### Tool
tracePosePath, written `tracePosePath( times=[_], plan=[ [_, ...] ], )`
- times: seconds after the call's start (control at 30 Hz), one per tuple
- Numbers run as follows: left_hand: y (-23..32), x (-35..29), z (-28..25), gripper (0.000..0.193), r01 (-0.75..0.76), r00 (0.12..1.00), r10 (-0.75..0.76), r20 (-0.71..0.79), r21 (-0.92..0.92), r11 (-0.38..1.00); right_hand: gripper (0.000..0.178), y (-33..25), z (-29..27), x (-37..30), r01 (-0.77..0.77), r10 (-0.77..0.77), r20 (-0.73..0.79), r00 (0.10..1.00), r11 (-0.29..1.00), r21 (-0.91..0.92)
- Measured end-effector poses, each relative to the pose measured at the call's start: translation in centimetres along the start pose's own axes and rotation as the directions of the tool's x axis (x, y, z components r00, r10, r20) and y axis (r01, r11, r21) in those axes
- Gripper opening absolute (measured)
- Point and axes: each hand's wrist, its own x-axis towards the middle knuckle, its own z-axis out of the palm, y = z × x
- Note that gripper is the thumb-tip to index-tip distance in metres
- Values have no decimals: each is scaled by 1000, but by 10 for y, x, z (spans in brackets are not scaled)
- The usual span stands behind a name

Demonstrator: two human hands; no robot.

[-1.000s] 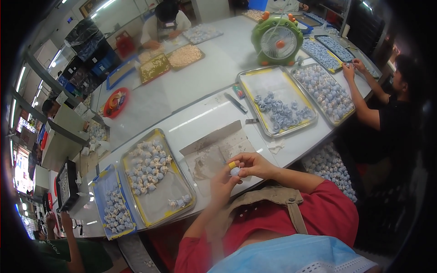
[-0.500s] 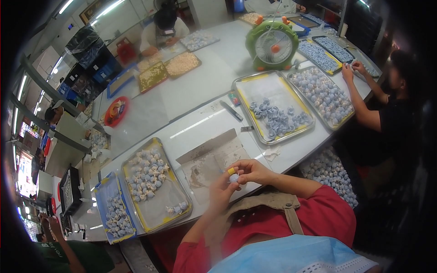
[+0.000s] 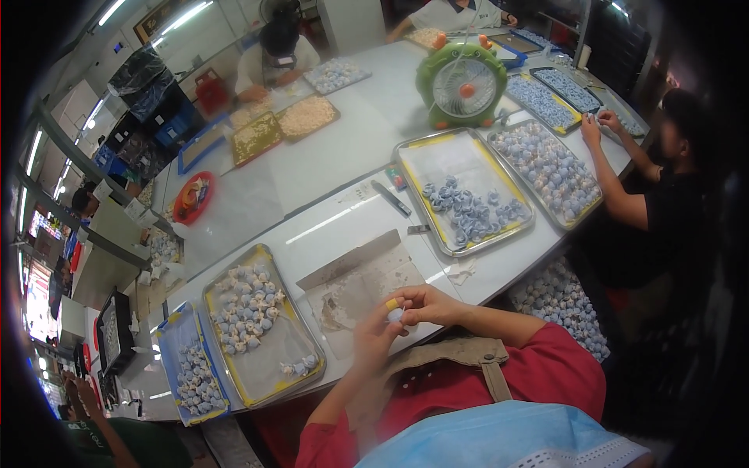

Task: The person assembles small figurines by applying glue from a squeeze bottle onto figurine pieces and pressing the parts together by hand.

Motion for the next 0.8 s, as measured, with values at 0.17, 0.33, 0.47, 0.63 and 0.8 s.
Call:
tracePosePath(
  times=[0.17, 0.33, 0.47, 0.63, 0.8],
  plan=[
    [-7, 2, -4, 35, 68, 991, -74, -115, -54, 996, 39, 13, 0, 7, 32, -33, -42, 999, 999, -41],
    [-8, 6, -4, 44, 41, 993, -46, -109, -48, 998, 38, 16, -3, 10, 52, -51, -65, 997, 998, 21],
    [-11, 12, -4, 45, 36, 997, -38, -64, -29, 999, 40, 8, -8, 10, 30, -27, -55, 998, 998, 61],
    [-15, 18, -5, 45, 82, 993, -86, -84, -50, 995, 41, 12, -20, 13, -39, 38, -39, 998, 999, -16],
    [-10, 22, -2, 42, 40, 997, -42, -66, -33, 999, 42, 7, -19, 14, -12, 13, -6, 1000, 999, 47]
  ],
)
